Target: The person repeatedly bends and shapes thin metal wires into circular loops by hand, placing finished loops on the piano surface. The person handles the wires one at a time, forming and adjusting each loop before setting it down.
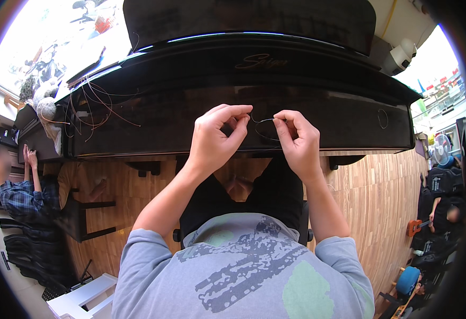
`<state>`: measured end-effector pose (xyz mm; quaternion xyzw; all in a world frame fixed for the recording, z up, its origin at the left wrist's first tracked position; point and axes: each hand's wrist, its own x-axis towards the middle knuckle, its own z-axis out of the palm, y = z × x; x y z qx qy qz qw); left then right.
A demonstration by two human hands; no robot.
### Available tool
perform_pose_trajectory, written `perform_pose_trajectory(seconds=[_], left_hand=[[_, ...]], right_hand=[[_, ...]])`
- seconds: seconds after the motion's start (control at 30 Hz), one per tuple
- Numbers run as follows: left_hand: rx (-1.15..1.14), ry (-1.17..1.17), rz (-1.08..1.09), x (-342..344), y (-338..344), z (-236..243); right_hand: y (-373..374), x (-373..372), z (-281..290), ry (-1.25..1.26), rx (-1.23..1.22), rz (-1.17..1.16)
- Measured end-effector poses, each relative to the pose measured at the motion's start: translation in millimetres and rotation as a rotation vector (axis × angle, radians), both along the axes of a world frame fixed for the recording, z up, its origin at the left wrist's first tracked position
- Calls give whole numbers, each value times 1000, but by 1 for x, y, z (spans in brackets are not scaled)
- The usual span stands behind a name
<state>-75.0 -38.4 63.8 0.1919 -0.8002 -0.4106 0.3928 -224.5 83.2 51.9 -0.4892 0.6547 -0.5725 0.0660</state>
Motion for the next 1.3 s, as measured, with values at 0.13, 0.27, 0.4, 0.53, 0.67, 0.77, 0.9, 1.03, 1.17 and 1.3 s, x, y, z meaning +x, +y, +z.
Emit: perform_pose_trajectory(seconds=[0.13, 0.27, 0.4, 0.53, 0.67, 0.77, 0.9, 1.03, 1.17, 1.3], left_hand=[[594, 138, -149, 0, 15, 0], [678, 305, -166, 1, 36, 2], [232, 267, -31, -2, 35, -8], [-30, 280, 86, -3, 39, -6], [-127, 269, 70, -5, 43, -9], [-409, 215, 191, -4, 39, -6], [-698, 164, 249, -2, 31, -13], [-800, 108, 251, -2, 31, -13], [-768, 142, 137, -5, 24, -19], [-731, 115, 51, -5, 19, -16]], right_hand=[[-2, 5, -1, 147, -92, -67], [-2, 9, 3, 49, -121, -67], [-1, 11, 5, -111, -100, -13], [3, 13, 9, -133, -24, 0], [1, 17, 9, -251, -88, 28], [3, 17, 16, -475, -64, 114], [7, 14, 20, -607, -75, 227], [5, 20, 20, -594, -125, 255], [3, 22, 18, -621, -145, 330], [4, 20, 17, -642, -101, 367]])
